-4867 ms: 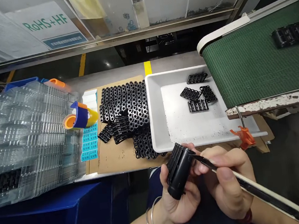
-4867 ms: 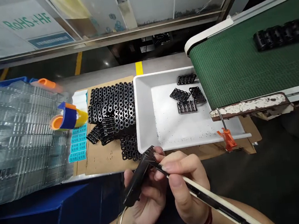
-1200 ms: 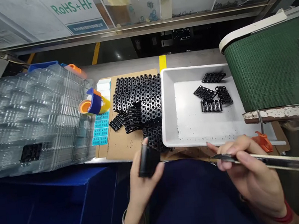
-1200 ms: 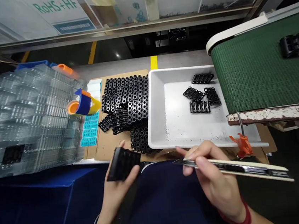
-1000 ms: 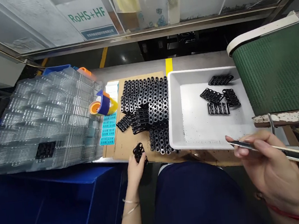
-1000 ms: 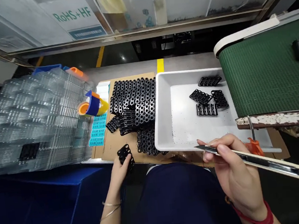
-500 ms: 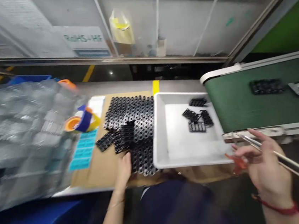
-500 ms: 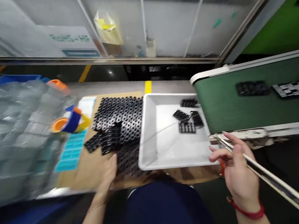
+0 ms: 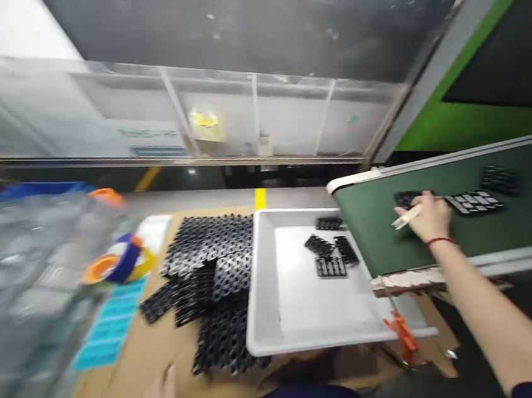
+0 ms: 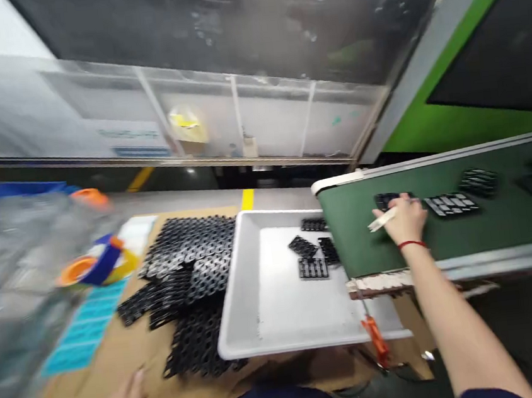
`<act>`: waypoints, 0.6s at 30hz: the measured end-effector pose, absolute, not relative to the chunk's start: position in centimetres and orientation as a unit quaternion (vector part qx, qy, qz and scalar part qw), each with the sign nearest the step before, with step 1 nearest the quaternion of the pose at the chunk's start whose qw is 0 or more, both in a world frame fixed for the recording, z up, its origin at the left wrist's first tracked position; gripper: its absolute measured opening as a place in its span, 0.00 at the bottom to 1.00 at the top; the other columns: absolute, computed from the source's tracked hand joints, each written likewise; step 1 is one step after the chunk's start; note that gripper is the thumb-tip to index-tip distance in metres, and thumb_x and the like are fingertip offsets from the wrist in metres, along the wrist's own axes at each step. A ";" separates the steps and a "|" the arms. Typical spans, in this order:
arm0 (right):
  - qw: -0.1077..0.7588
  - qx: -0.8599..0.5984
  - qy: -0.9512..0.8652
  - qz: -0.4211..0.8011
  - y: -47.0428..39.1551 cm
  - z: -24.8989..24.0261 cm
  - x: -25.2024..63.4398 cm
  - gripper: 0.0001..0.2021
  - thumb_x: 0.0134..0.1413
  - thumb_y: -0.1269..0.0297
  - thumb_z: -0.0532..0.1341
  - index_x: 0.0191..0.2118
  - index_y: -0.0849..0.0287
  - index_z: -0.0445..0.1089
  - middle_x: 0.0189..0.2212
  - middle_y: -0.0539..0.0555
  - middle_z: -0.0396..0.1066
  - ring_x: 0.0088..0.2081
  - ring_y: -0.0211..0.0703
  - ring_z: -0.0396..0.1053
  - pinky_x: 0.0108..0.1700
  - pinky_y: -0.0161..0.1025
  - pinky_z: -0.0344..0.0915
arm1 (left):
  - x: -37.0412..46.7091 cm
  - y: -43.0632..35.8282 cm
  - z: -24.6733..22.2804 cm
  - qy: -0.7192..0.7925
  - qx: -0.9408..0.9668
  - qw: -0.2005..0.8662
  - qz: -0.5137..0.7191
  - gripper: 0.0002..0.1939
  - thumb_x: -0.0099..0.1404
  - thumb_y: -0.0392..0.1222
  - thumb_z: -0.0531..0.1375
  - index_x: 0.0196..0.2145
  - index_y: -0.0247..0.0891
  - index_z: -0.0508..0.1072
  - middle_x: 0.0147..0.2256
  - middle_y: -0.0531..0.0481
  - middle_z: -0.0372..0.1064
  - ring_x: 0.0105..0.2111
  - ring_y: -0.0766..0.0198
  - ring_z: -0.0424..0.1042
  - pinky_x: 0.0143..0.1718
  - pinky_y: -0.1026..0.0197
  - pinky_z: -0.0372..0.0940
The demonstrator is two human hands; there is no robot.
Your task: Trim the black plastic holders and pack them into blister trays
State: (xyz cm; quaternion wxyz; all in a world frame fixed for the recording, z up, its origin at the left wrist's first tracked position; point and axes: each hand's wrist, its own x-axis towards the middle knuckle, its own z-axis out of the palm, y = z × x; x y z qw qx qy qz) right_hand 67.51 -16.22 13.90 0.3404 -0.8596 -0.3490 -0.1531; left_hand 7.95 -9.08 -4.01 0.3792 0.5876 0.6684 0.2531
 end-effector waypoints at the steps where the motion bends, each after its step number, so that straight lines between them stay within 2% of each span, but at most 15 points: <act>1: 0.338 -0.861 -0.351 -0.146 -16.1 13.7 68.0 0.21 0.45 0.50 0.71 0.22 0.53 0.59 0.24 0.52 0.63 0.40 0.58 0.68 0.51 0.65 0.58 | 7.1 -9.6 -3.9 0.695 0.561 0.372 0.252 0.41 0.47 0.83 0.48 0.30 0.42 0.73 0.34 0.33 0.78 0.45 0.28 0.77 0.48 0.30 0.71; 3: 0.335 -0.853 -0.379 -0.128 -16.0 13.4 68.8 0.24 0.42 0.46 0.70 0.17 0.49 0.55 0.19 0.48 0.51 0.37 0.67 0.67 0.50 0.75 0.50 | 6.2 -10.5 -4.0 0.720 0.531 0.364 0.261 0.41 0.47 0.80 0.50 0.35 0.39 0.75 0.40 0.30 0.79 0.47 0.31 0.77 0.52 0.33 0.70; 5: 0.344 -0.837 -0.406 -0.131 -16.1 13.4 69.2 0.24 0.45 0.43 0.66 0.17 0.46 0.52 0.17 0.46 0.44 0.35 0.70 0.67 0.52 0.76 0.46 | 6.4 -11.2 -4.0 0.722 0.525 0.360 0.270 0.41 0.51 0.77 0.52 0.42 0.35 0.75 0.46 0.31 0.78 0.46 0.37 0.78 0.53 0.36 0.71; 8: 0.362 -0.814 -0.430 -0.149 -16.5 14.3 67.9 0.22 0.51 0.43 0.62 0.20 0.46 0.52 0.17 0.47 0.43 0.35 0.70 0.69 0.51 0.72 0.52 | 8.1 -12.3 -3.1 0.699 0.530 0.386 0.285 0.38 0.58 0.72 0.54 0.50 0.35 0.73 0.49 0.35 0.77 0.45 0.45 0.79 0.50 0.42 0.73; 10: 0.372 -0.800 -0.443 -0.158 -16.7 15.0 65.2 0.19 0.56 0.44 0.61 0.24 0.47 0.55 0.18 0.50 0.49 0.35 0.66 0.71 0.45 0.65 0.60 | 10.0 -13.0 -1.6 0.656 0.552 0.425 0.291 0.35 0.62 0.68 0.56 0.53 0.36 0.72 0.49 0.37 0.77 0.47 0.47 0.78 0.51 0.45 0.73; 12: 0.374 -0.777 -0.487 -0.141 -16.9 15.4 60.9 0.16 0.60 0.47 0.60 0.28 0.48 0.59 0.24 0.54 0.63 0.32 0.57 0.71 0.38 0.56 0.64 | 12.3 -13.4 0.4 0.591 0.596 0.456 0.296 0.32 0.63 0.63 0.59 0.57 0.39 0.70 0.53 0.37 0.75 0.53 0.47 0.75 0.57 0.43 0.69; 14: 0.358 -0.729 -0.580 -0.063 -17.3 15.3 55.2 0.13 0.61 0.51 0.62 0.31 0.50 0.63 0.31 0.56 0.74 0.29 0.48 0.72 0.32 0.47 0.68 | 14.7 -13.5 2.8 0.511 0.655 0.480 0.283 0.36 0.62 0.59 0.64 0.63 0.41 0.65 0.62 0.37 0.67 0.63 0.45 0.66 0.65 0.39 0.61; 15: 0.347 -0.695 -0.630 -0.020 -17.6 15.2 52.2 0.12 0.62 0.51 0.62 0.31 0.51 0.64 0.31 0.54 0.75 0.27 0.45 0.72 0.31 0.44 0.70 | 15.8 -13.5 4.0 0.465 0.680 0.499 0.268 0.41 0.60 0.57 0.67 0.66 0.43 0.61 0.66 0.37 0.61 0.67 0.44 0.60 0.68 0.37 0.55; 16: 0.345 -0.651 -0.676 0.017 -17.9 15.2 49.3 0.14 0.62 0.51 0.62 0.29 0.51 0.62 0.28 0.51 0.75 0.26 0.43 0.73 0.33 0.42 0.74 | 16.8 -13.4 5.1 0.415 0.699 0.527 0.248 0.46 0.57 0.57 0.69 0.68 0.44 0.57 0.69 0.37 0.56 0.70 0.44 0.55 0.70 0.37 0.50; 17: 0.346 -0.585 -0.731 0.064 -18.3 15.2 46.7 0.13 0.63 0.54 0.60 0.29 0.51 0.61 0.27 0.49 0.76 0.28 0.42 0.75 0.38 0.41 0.77 | 17.6 -13.4 6.2 0.360 0.710 0.563 0.223 0.52 0.54 0.57 0.71 0.70 0.44 0.54 0.71 0.38 0.52 0.71 0.43 0.52 0.71 0.37 0.48; 18: 0.346 -0.484 -0.790 0.148 -18.7 15.2 44.4 0.09 0.65 0.62 0.59 0.32 0.51 0.61 0.31 0.50 0.78 0.33 0.43 0.77 0.45 0.44 0.77 | 18.3 -13.3 7.2 0.300 0.714 0.600 0.199 0.56 0.52 0.57 0.73 0.71 0.44 0.52 0.71 0.38 0.52 0.70 0.42 0.53 0.70 0.38 0.49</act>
